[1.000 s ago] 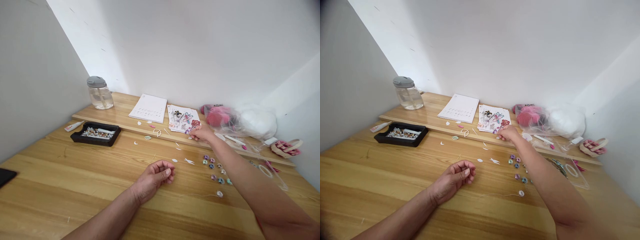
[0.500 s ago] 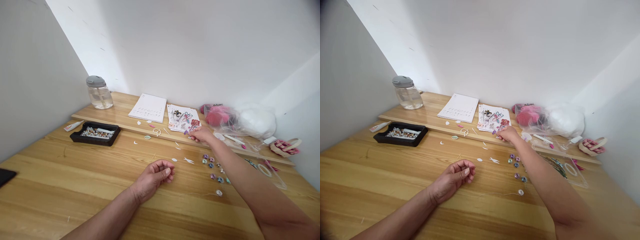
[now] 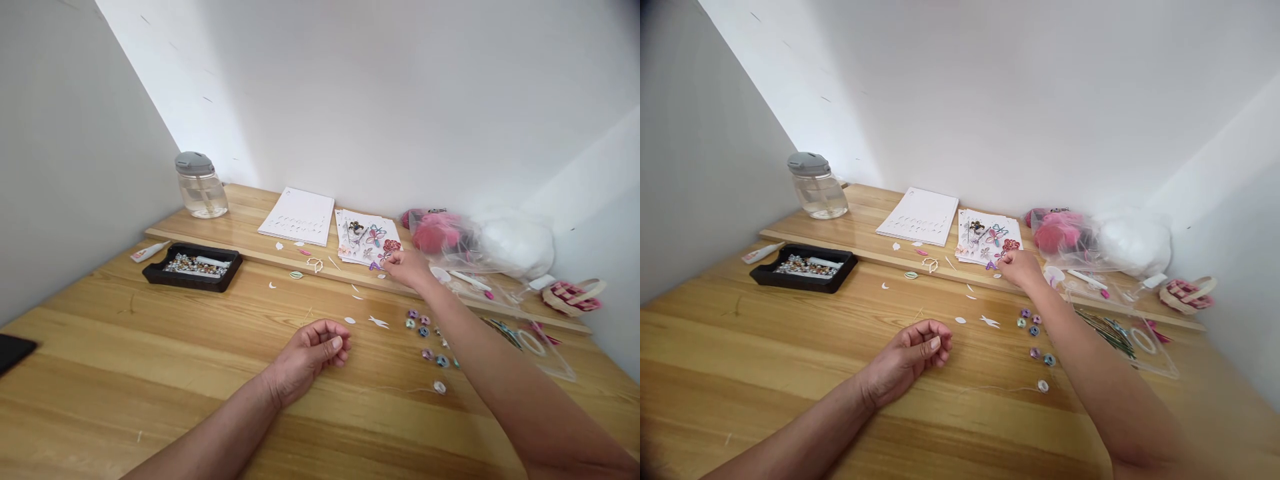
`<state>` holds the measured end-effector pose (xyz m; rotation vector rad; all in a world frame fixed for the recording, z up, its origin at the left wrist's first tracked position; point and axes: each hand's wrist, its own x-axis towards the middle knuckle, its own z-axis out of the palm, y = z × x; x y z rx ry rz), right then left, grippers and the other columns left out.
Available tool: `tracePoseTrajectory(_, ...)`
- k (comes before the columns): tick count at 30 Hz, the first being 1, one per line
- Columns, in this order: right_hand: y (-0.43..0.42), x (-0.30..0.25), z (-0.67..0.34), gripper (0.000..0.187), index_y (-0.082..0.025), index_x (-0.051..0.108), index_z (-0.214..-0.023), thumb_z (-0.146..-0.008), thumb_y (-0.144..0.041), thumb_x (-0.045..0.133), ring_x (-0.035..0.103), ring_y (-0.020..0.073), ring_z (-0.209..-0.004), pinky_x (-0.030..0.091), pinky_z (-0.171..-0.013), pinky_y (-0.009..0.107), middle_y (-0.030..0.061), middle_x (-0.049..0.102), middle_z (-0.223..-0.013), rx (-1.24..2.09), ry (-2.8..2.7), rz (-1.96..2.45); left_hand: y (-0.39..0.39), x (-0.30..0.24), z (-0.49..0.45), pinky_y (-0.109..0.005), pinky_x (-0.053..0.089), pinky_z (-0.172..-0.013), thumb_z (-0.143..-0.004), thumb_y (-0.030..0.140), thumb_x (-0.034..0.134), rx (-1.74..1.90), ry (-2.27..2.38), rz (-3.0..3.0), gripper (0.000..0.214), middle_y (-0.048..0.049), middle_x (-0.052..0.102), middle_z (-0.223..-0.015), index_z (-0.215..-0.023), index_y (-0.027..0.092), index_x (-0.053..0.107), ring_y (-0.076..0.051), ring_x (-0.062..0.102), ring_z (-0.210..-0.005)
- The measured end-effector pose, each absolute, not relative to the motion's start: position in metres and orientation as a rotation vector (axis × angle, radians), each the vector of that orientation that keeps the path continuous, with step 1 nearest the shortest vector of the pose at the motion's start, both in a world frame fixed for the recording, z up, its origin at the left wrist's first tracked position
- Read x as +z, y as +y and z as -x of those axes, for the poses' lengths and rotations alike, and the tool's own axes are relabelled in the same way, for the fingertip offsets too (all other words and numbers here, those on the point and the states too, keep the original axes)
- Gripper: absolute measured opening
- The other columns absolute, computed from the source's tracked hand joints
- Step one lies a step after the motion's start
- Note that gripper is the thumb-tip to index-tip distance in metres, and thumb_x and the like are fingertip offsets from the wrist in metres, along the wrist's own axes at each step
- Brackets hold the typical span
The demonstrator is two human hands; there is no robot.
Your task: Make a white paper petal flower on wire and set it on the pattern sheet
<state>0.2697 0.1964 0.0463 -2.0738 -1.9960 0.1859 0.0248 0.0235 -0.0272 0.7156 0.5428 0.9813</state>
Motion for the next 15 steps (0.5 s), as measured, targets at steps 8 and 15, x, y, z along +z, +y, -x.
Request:
tracePoseTrajectory(8,0.187,0.045,-0.277,0.024,-0.02,0.071,-0.069,-0.074,-0.041,0.062,0.055,0.0161,-0.062,0.032,-0.056,0.027,0.0011,0.066,-0.066,0.241,-1.929,2.072,0.025,-0.028,-0.025,-0.024,0.043,-0.07,-0.079,0.028,0.073,0.984,0.545,-0.71,0.025,-0.0057,0.062,-0.085,-0.096,0.014,0.064,-0.01,0.056,-0.072)
tracePoseTrajectory(15,0.174,0.062,-0.297,0.028,-0.019,0.069,-0.075,-0.077,-0.045,0.06,0.056,0.016,-0.063,0.035,-0.058,0.026,0.0016,0.066,-0.068,0.229,-1.784,2.021,0.023,-0.026,-0.025,-0.024,0.043,-0.07,-0.077,0.029,0.075,0.983,0.574,-0.695,0.026,-0.0059,0.061,-0.085,-0.096,0.014,0.065,-0.011,0.057,-0.074)
